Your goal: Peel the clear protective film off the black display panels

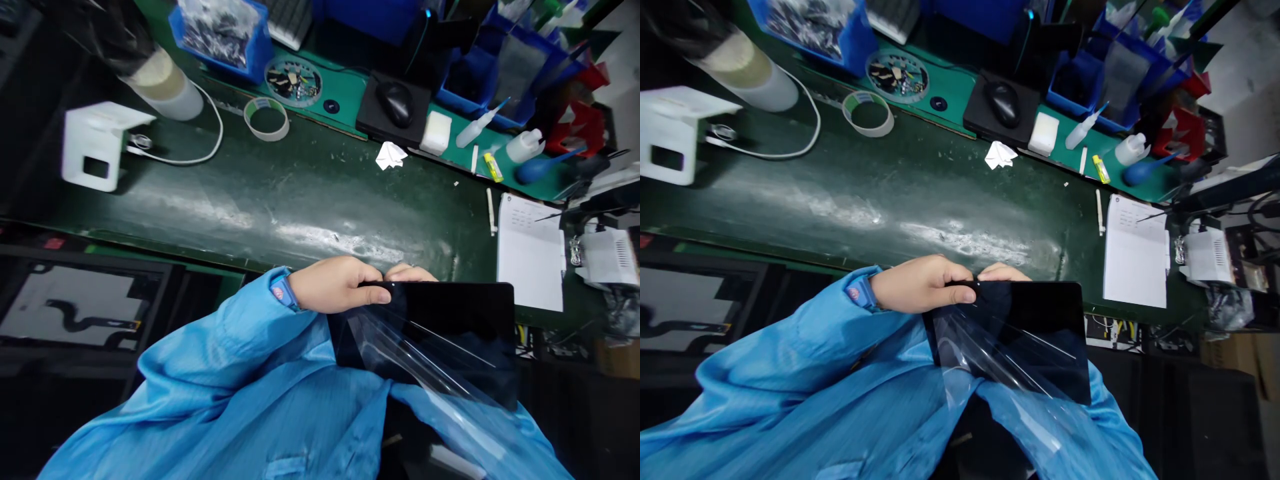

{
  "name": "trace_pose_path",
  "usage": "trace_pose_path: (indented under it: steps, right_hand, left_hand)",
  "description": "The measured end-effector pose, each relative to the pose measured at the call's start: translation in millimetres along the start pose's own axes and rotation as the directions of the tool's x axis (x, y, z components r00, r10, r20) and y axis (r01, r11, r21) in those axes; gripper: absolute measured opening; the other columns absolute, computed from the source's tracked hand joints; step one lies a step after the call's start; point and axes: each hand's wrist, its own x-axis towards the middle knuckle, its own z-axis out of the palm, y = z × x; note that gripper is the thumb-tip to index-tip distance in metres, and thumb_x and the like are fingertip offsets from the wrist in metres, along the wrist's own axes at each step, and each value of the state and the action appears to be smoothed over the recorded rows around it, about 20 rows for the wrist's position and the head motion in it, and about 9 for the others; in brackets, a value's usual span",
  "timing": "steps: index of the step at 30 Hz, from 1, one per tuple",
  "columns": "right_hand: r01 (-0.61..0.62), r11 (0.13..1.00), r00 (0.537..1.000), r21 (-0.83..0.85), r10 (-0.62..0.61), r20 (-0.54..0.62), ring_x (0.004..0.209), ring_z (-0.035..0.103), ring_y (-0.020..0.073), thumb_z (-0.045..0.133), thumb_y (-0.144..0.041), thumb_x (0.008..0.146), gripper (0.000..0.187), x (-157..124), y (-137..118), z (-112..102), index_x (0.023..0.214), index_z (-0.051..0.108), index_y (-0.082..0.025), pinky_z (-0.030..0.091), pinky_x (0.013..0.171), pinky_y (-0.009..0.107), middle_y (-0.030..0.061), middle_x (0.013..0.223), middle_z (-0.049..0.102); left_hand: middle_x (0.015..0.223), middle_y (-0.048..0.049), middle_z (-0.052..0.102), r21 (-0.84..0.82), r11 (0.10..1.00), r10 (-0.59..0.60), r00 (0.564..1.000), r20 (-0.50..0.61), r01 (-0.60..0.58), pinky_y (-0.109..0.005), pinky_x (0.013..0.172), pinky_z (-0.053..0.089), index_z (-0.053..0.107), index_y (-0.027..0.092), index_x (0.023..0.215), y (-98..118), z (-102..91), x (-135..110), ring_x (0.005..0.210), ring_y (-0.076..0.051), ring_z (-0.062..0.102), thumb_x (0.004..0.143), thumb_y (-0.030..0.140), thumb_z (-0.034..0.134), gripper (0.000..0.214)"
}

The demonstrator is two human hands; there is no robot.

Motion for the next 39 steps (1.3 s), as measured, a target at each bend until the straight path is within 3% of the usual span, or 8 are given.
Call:
trace_pose_path:
  steps: [2, 7, 14, 16, 22, 27, 31, 39]
  right_hand:
    - [0.045, 0.999, 0.999, -0.024, -0.046, -0.011, 0.093, 0.067, 0.0129, 0.062, -0.037, 0.092, 0.024, 3, -4, 3, 0.114, 0.069, -0.032, 0.056, 0.082, 0.027, 0.0022, 0.103, 0.068]
    - [0.034, 0.998, 0.978, -0.051, -0.043, -0.203, 0.070, 0.065, 0.0114, 0.068, -0.035, 0.086, 0.013, 16, -15, 15, 0.086, 0.074, -0.023, 0.052, 0.064, 0.023, 0.0031, 0.079, 0.068]
    - [0.003, 0.995, 1.000, -0.103, -0.002, 0.014, 0.073, 0.064, 0.0096, 0.067, -0.021, 0.086, 0.009, 26, -28, -5, 0.087, 0.077, -0.022, 0.050, 0.069, 0.023, 0.0026, 0.079, 0.068]
    - [-0.020, 0.999, 0.999, -0.025, 0.021, 0.032, 0.074, 0.063, 0.0084, 0.067, -0.019, 0.087, 0.011, 25, -27, -6, 0.089, 0.077, -0.023, 0.050, 0.070, 0.021, 0.0019, 0.080, 0.068]
    - [-0.078, 0.947, 0.992, 0.312, 0.105, -0.071, 0.070, 0.064, 0.0066, 0.072, -0.022, 0.084, 0.006, 20, -10, 11, 0.086, 0.076, -0.025, 0.049, 0.064, 0.017, 0.0001, 0.080, 0.067]
    - [-0.063, 0.893, 0.994, 0.446, 0.095, -0.050, 0.068, 0.065, 0.0089, 0.079, -0.034, 0.077, 0.014, 22, -3, 17, 0.087, 0.076, -0.026, 0.053, 0.064, 0.020, -0.0004, 0.078, 0.068]
    - [-0.085, 0.911, 0.988, 0.403, 0.128, -0.082, 0.069, 0.067, 0.0089, 0.078, -0.041, 0.077, 0.017, 23, -6, 17, 0.086, 0.077, -0.027, 0.054, 0.065, 0.019, -0.0011, 0.078, 0.070]
    - [-0.122, 0.965, 0.981, 0.232, 0.153, -0.120, 0.070, 0.065, 0.0069, 0.077, -0.033, 0.079, 0.008, 21, -16, 10, 0.084, 0.077, -0.026, 0.051, 0.065, 0.016, -0.0003, 0.078, 0.070]
  left_hand:
    - [0.053, 0.0049, 0.043, 0.001, 1.000, 0.004, 1.000, -0.001, -0.004, -0.021, 0.047, 0.029, 0.048, 0.018, 0.062, 1, 0.0, -1, 0.049, -0.008, 0.040, 0.090, 0.057, 0.047, 0.048]
    - [0.055, 0.0048, 0.045, 0.008, 1.000, 0.002, 1.000, 0.023, -0.003, -0.021, 0.048, 0.030, 0.051, 0.017, 0.065, 0, 0.7, -1, 0.050, -0.008, 0.041, 0.090, 0.051, 0.050, 0.041]
    - [0.054, 0.0051, 0.043, 0.013, 1.000, -0.017, 0.999, 0.034, 0.017, -0.021, 0.048, 0.029, 0.052, 0.017, 0.065, 0, 2.6, 2, 0.050, -0.008, 0.040, 0.089, 0.052, 0.050, 0.041]
    - [0.055, 0.0050, 0.043, 0.015, 1.000, -0.017, 0.999, 0.037, 0.016, -0.021, 0.048, 0.029, 0.052, 0.018, 0.066, 1, 2.9, 3, 0.050, -0.008, 0.040, 0.088, 0.052, 0.050, 0.041]
    - [0.054, 0.0053, 0.041, 0.002, 1.000, -0.007, 1.000, 0.030, 0.007, -0.021, 0.048, 0.029, 0.049, 0.018, 0.064, 1, 0.9, 5, 0.050, -0.008, 0.038, 0.088, 0.053, 0.050, 0.042]
    - [0.053, 0.0059, 0.039, -0.005, 1.000, 0.013, 1.000, 0.028, -0.013, -0.021, 0.048, 0.029, 0.047, 0.018, 0.062, 0, -2.0, 5, 0.049, -0.008, 0.036, 0.088, 0.052, 0.050, 0.042]
    - [0.054, 0.0057, 0.040, -0.011, 1.000, 0.010, 0.999, 0.032, -0.010, -0.021, 0.049, 0.029, 0.047, 0.018, 0.063, -1, -2.6, 6, 0.050, -0.008, 0.037, 0.088, 0.053, 0.049, 0.043]
    - [0.054, 0.0049, 0.042, -0.009, 1.000, 0.005, 1.000, 0.028, -0.005, -0.021, 0.049, 0.030, 0.048, 0.018, 0.063, -2, -2.2, 7, 0.051, -0.009, 0.038, 0.088, 0.060, 0.047, 0.049]
